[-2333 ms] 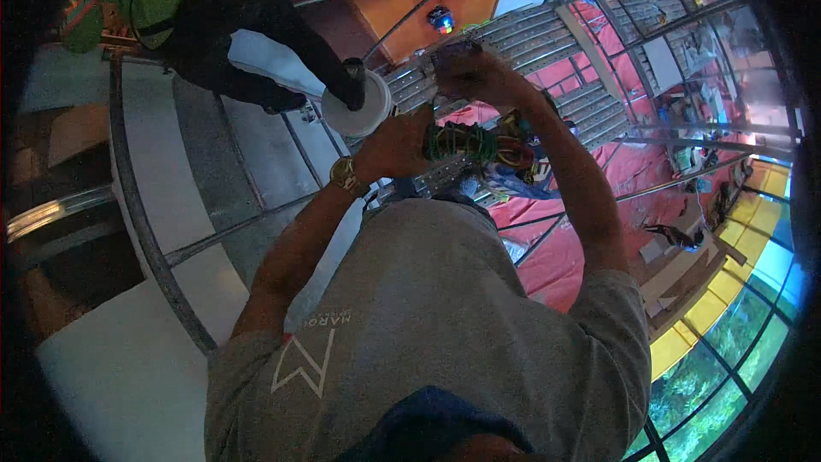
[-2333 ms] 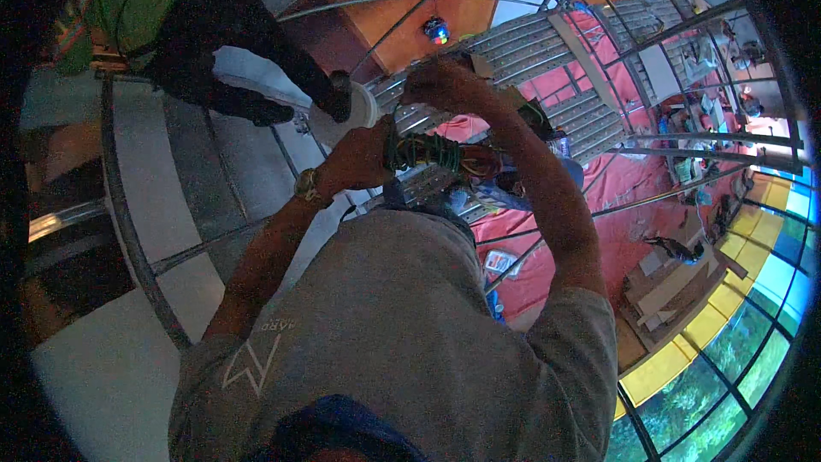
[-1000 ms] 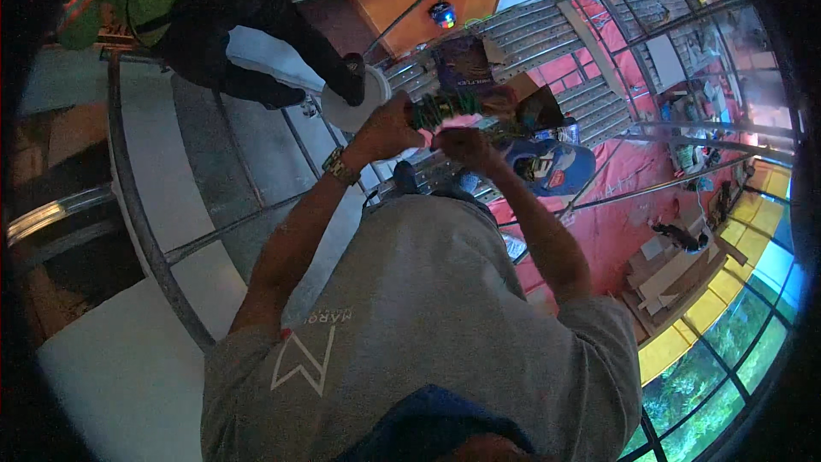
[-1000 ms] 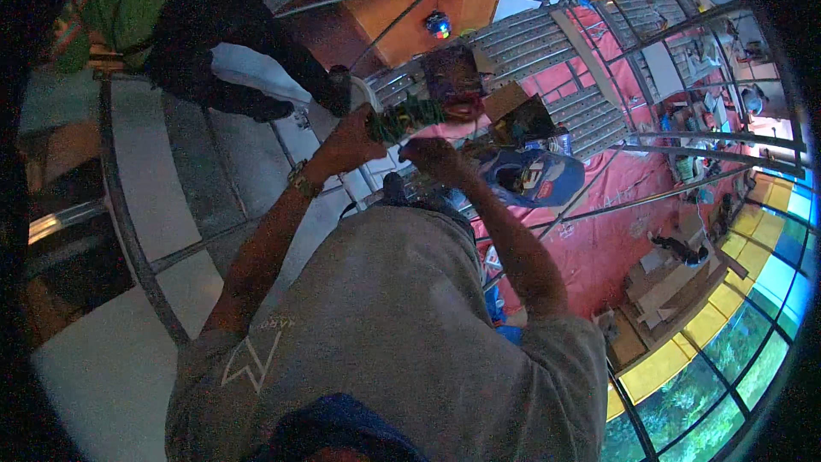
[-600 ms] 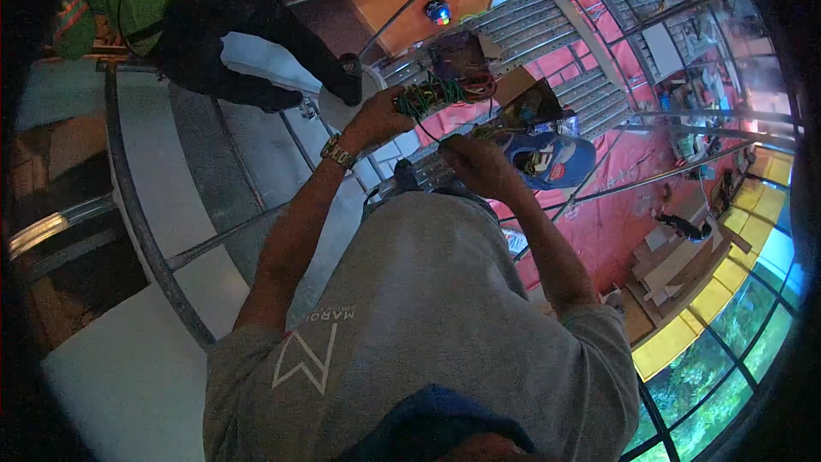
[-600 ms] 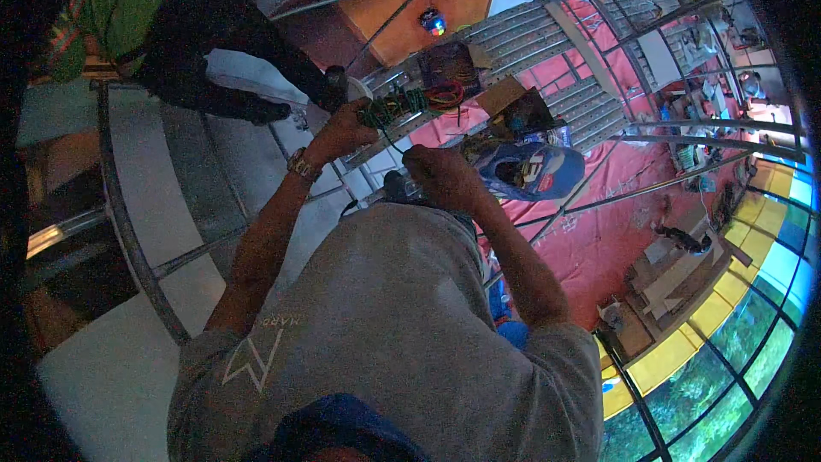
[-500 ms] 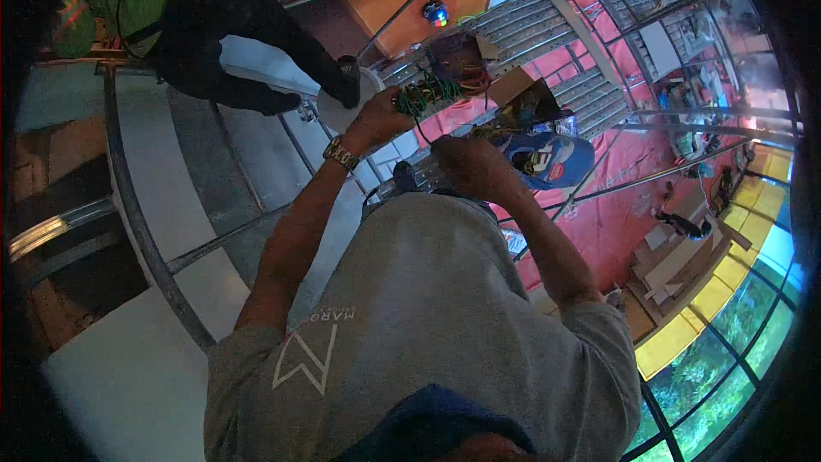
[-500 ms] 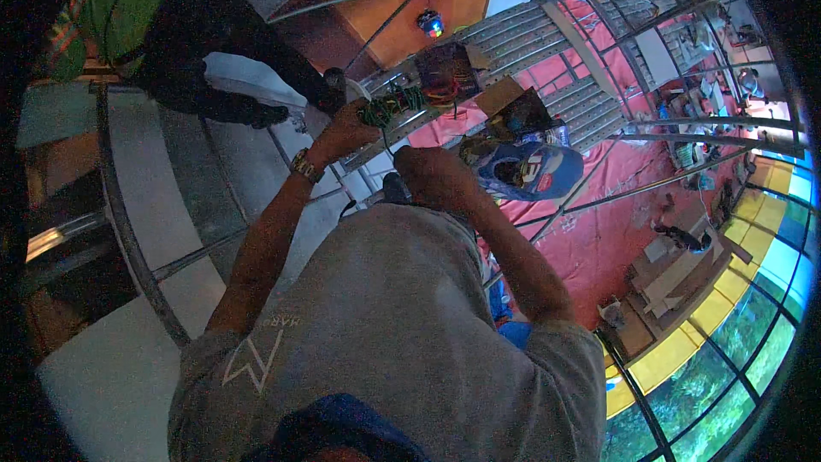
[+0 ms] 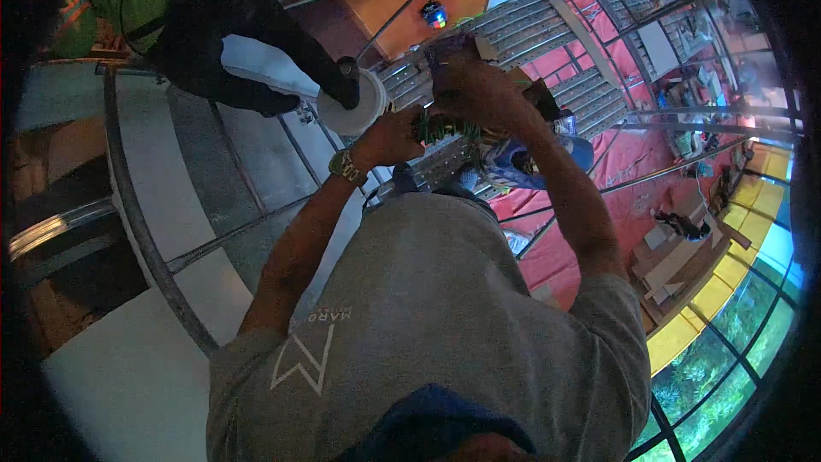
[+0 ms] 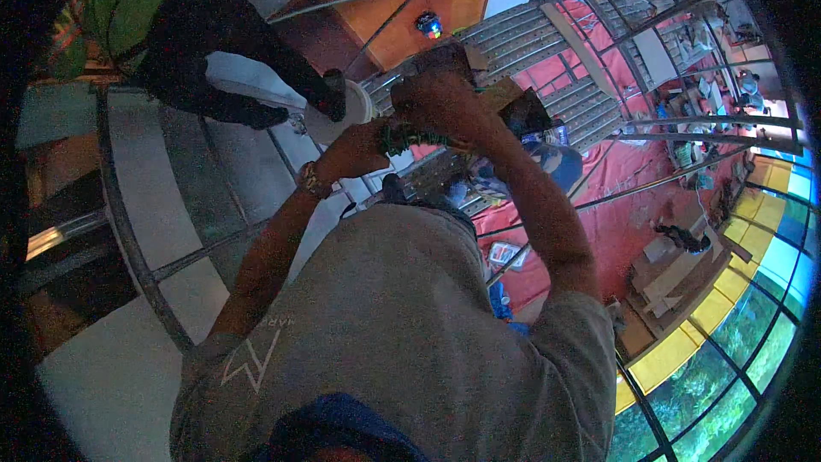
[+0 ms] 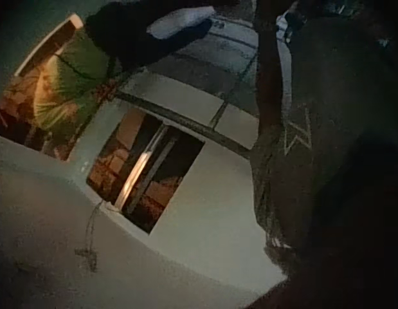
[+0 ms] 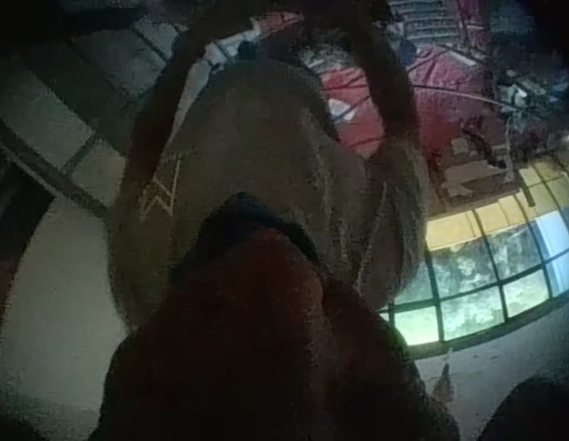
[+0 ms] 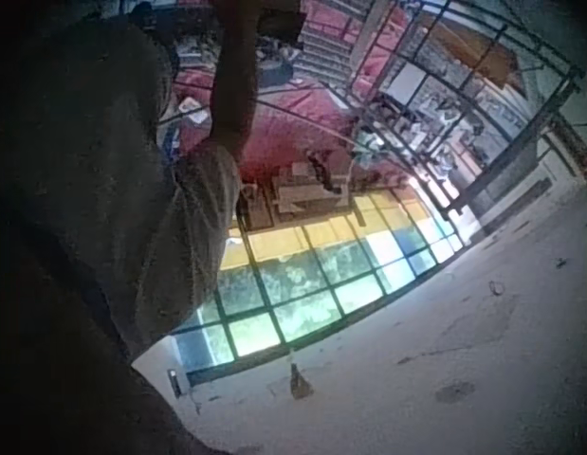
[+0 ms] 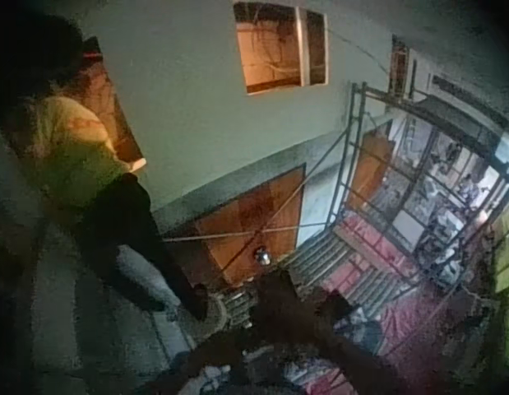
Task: The person organizes a bundle of electrical cables by hand while standing on scaffolding.
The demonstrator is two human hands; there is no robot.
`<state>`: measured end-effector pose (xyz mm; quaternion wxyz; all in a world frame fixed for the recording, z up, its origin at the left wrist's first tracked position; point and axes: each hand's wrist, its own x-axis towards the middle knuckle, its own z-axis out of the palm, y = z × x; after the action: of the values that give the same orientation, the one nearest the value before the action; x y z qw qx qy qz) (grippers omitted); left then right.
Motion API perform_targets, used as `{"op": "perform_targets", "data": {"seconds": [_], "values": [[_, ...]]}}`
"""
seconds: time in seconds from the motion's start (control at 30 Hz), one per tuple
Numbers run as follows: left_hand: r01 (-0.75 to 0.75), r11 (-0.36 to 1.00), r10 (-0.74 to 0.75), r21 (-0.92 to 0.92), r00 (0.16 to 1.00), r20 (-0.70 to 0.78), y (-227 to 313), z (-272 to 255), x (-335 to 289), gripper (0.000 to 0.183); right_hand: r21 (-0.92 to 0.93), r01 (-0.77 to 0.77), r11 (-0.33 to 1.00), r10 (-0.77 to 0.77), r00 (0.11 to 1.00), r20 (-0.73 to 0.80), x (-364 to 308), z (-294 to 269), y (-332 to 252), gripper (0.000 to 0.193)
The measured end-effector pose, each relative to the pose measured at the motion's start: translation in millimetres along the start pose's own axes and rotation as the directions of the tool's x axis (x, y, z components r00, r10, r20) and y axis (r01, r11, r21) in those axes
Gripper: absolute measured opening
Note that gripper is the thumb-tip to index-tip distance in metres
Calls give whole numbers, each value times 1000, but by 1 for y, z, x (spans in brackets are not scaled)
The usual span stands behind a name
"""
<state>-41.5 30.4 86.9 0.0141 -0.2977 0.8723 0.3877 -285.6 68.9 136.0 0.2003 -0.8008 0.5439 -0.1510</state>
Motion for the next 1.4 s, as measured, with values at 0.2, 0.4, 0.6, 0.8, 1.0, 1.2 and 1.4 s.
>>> {"op": "perform_targets", "data": {"seconds": [0.2,0.4,0.6,0.8,1.0,1.2,1.4], "values": [[-94,995,94,29,995,22,16,-8,-10,62,115,239,964,-237,971,-38,17,38,58,27],[-132,984,130,-121,991,-23,20,-1,-21,64,352,287,891,-273,958,-92,-7,43,67,20],[47,994,-37,-96,994,102,15,-10,-27,54,633,86,770,19,988,-156,-11,45,53,19],[-45,996,59,-81,983,176,28,-6,-19,55,684,166,710,-77,984,-159,2,67,58,19],[20,989,-5,-146,995,103,29,-16,-22,60,638,145,756,-34,983,-183,-18,97,80,24],[20,929,-48,-368,997,-66,-13,-10,-10,67,720,-85,689,96,995,26,-69,168,41,30],[130,735,-225,-665,973,-58,-31,-23,-17,76,254,2,967,-82,949,303,-102,164,-24,27]]}}
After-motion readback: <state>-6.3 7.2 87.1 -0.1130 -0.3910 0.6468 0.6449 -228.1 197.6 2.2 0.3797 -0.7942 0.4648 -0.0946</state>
